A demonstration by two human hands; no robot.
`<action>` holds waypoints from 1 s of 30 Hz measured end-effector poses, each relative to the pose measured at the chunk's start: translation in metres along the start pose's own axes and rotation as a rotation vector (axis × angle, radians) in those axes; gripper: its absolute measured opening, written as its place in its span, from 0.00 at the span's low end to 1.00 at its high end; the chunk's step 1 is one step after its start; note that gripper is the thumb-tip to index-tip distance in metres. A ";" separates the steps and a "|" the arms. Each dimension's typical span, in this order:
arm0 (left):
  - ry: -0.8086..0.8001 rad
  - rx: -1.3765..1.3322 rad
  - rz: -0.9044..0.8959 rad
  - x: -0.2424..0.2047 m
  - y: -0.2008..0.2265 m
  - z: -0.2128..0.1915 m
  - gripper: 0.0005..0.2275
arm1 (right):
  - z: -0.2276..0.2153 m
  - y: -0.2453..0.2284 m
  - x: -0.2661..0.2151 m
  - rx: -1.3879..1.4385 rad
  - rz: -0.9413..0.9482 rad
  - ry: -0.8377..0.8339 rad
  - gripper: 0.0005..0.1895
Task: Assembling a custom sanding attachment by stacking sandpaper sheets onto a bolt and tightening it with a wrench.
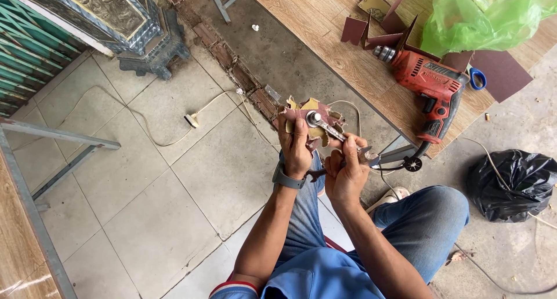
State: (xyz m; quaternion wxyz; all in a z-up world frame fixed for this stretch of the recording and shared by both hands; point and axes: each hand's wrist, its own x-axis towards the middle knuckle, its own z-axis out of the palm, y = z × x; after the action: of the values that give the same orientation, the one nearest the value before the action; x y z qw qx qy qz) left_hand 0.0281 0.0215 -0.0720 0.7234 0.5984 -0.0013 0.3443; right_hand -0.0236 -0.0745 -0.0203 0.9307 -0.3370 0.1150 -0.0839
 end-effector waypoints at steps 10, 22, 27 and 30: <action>-0.073 0.677 0.936 0.014 -0.011 -0.017 0.29 | -0.024 -0.014 0.014 -0.032 -0.015 -0.118 0.08; -0.569 -0.076 -0.111 0.016 0.043 -0.006 0.12 | -0.001 -0.091 0.126 -0.567 0.362 -0.525 0.08; -0.668 0.105 -0.190 0.022 0.083 0.011 0.10 | 0.058 -0.123 0.122 -1.034 0.182 -0.818 0.11; -0.672 0.159 -0.227 0.020 0.074 0.010 0.12 | 0.063 -0.117 0.114 -1.212 -0.002 -0.957 0.07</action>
State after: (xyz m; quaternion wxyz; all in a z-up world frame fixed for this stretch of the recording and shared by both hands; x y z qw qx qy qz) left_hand 0.0107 0.0263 0.0032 0.6674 0.7290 -0.1456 0.0450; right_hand 0.0941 -0.1512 0.0845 0.5318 -0.7875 -0.2742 0.1477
